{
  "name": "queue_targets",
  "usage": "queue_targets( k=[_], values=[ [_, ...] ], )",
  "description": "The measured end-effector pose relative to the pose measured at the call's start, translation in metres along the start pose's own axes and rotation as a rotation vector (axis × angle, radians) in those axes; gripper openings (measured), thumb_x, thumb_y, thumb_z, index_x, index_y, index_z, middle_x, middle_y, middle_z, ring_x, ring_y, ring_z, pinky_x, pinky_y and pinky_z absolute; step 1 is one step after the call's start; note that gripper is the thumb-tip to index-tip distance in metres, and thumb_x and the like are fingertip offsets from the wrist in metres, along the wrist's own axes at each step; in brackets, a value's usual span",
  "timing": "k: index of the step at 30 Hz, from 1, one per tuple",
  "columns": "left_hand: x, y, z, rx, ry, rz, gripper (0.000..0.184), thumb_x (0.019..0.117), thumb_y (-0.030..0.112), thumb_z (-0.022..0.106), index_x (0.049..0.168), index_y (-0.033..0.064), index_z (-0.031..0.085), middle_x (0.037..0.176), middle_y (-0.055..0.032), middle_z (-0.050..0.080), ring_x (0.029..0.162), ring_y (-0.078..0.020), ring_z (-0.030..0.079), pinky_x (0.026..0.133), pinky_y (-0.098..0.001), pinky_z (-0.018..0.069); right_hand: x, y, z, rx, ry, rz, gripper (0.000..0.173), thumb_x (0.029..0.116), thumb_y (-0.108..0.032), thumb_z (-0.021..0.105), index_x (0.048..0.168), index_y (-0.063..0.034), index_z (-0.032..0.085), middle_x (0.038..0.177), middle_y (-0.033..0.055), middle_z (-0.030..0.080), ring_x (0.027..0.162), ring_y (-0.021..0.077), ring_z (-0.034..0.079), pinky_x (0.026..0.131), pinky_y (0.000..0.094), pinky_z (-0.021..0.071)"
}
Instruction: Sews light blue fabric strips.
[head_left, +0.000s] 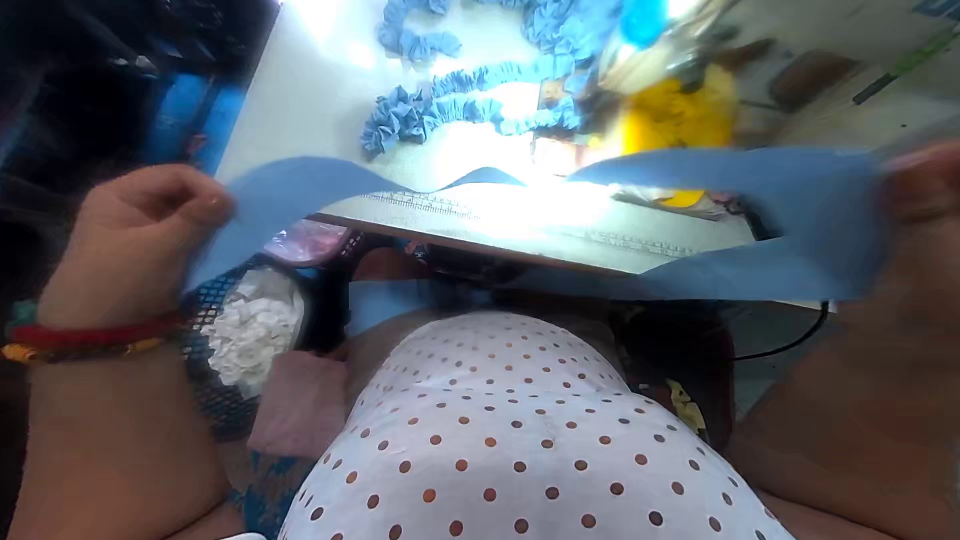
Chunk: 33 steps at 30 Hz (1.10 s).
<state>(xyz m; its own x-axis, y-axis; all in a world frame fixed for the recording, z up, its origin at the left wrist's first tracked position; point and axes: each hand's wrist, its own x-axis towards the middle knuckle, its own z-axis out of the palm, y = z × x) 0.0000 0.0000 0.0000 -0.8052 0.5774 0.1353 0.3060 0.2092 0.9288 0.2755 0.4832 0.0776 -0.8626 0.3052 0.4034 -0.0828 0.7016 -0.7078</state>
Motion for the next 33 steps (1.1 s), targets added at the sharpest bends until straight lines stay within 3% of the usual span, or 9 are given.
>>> queue_targets(
  k=[4,8,12,14,17,21,26,31,33],
  values=[
    [0.002,0.061,0.042,0.264,-0.324,0.171,0.016,0.0937,0.030,0.066,0.086,0.0167,0.070,0.080,0.0142,0.064,0.071,0.0091,0.058,0.064,-0.0117,0.0500,-0.015,-0.009,0.085,-0.186,-0.482,-0.041,0.032,0.0904,-0.024,0.073,0.116,-0.0041,0.073,0.112,0.0147,0.069,0.102,0.0283,0.067,0.087,0.0523,0.0561],
    [0.018,0.073,0.118,0.304,-0.669,0.463,0.022,0.0952,0.036,0.065,0.087,0.0178,0.075,0.080,0.0098,0.067,0.076,0.0014,0.063,0.069,-0.0188,0.0534,-0.014,-0.040,0.153,0.172,-0.561,-0.239,0.078,0.0873,-0.028,0.078,0.151,-0.0006,0.043,0.142,0.0104,0.060,0.131,0.0160,0.057,0.109,0.0354,0.0496],
    [0.036,0.072,0.132,0.207,-0.732,0.434,0.015,0.0964,0.027,0.065,0.092,0.0152,0.073,0.085,0.0088,0.067,0.079,0.0030,0.062,0.070,-0.0140,0.0513,-0.010,-0.043,0.170,0.654,-0.635,-0.053,0.077,0.0937,-0.002,0.066,0.159,-0.0059,0.025,0.090,0.0047,0.069,0.076,0.0074,0.068,0.069,0.0240,0.0600],
    [0.043,0.065,0.122,0.171,-0.715,0.336,0.008,0.0943,0.023,0.068,0.096,0.0164,0.071,0.089,0.0093,0.068,0.080,0.0028,0.063,0.070,-0.0135,0.0525,-0.016,-0.037,0.165,0.655,-0.614,0.073,0.050,0.0995,-0.002,0.055,0.148,-0.0065,0.044,0.079,0.0038,0.063,0.061,0.0073,0.061,0.055,0.0219,0.0552],
    [0.045,0.056,0.116,0.118,-0.676,0.230,0.005,0.0932,0.018,0.069,0.098,0.0170,0.070,0.087,0.0096,0.068,0.076,0.0019,0.062,0.066,-0.0143,0.0520,-0.021,-0.027,0.161,0.354,-0.459,-0.018,0.026,0.0992,-0.007,0.058,0.123,-0.0036,0.066,0.096,0.0034,0.067,0.083,0.0063,0.063,0.076,0.0235,0.0558],
    [0.045,0.068,0.135,0.149,-0.707,0.376,0.009,0.0934,0.023,0.069,0.097,0.0159,0.073,0.092,0.0089,0.069,0.084,0.0034,0.063,0.073,-0.0124,0.0526,-0.016,-0.030,0.169,0.429,-0.496,-0.088,0.071,0.0894,-0.015,0.075,0.150,0.0004,0.043,0.134,0.0116,0.062,0.120,0.0119,0.062,0.101,0.0294,0.0550],
    [0.060,0.078,0.138,0.182,-0.702,0.307,0.010,0.0901,0.017,0.074,0.099,0.0128,0.072,0.086,0.0076,0.069,0.075,0.0025,0.062,0.068,-0.0145,0.0513,-0.019,-0.032,0.178,0.694,-0.457,0.073,0.049,0.0978,0.001,0.056,0.144,-0.0056,0.042,0.091,0.0032,0.065,0.075,0.0066,0.064,0.068,0.0233,0.0569],
    [0.058,0.057,0.130,-0.045,-0.730,0.120,0.028,0.0950,0.006,0.064,0.122,0.0123,0.060,0.086,0.0058,0.066,0.073,-0.0007,0.063,0.065,-0.0159,0.0546,-0.026,-0.024,0.171,0.551,-0.350,-0.010,0.018,0.1010,-0.005,0.054,0.118,-0.0027,0.054,0.093,0.0020,0.062,0.080,0.0041,0.062,0.071,0.0210,0.0556],
    [0.052,0.045,0.133,-0.165,-0.672,0.157,0.015,0.0997,0.006,0.055,0.109,0.0120,0.065,0.093,0.0067,0.066,0.074,0.0016,0.062,0.064,-0.0137,0.0532,-0.025,-0.025,0.168,0.405,-0.345,-0.081,0.015,0.0942,-0.013,0.066,0.106,-0.0035,0.065,0.098,0.0036,0.063,0.088,0.0057,0.061,0.077,0.0213,0.0544]
  ],
)
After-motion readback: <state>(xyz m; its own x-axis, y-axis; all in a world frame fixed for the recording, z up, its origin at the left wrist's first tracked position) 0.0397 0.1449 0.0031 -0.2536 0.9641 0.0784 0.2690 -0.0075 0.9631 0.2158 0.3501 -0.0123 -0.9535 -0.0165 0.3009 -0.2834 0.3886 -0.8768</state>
